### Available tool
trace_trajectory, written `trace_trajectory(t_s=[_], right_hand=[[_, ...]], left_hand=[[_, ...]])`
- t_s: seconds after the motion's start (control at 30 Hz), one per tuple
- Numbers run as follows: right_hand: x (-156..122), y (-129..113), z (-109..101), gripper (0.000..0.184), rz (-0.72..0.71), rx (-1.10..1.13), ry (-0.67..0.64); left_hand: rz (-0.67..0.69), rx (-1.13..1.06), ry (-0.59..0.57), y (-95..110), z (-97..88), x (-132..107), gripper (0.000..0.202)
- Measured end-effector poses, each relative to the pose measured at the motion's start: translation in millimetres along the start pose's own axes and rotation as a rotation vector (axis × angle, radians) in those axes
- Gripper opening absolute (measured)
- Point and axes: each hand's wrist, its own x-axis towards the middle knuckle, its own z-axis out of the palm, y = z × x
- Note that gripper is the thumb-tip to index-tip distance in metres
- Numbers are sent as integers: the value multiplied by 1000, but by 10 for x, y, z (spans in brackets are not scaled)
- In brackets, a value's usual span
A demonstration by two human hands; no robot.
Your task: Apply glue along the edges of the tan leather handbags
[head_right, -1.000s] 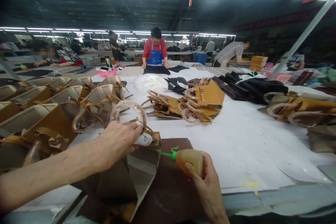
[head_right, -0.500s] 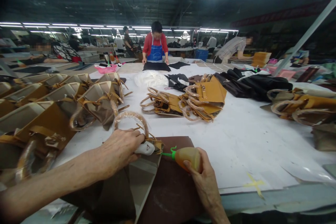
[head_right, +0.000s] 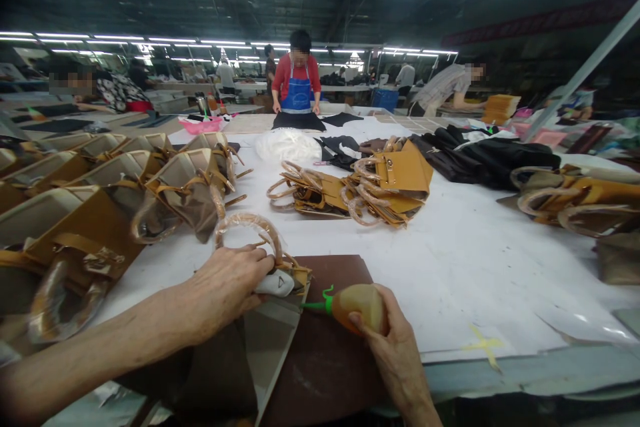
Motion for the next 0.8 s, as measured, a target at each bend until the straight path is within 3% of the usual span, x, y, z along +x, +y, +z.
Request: trace_trajectory(t_s=[0.17, 0.8], right_hand=[[-27, -31, 17, 46, 60, 71, -59], [-271, 86, 24, 53, 172, 82, -57]], left_hand=[[-3, -5, 6, 7, -12, -1, 15], [13, -9, 1, 63, 85, -64, 18]])
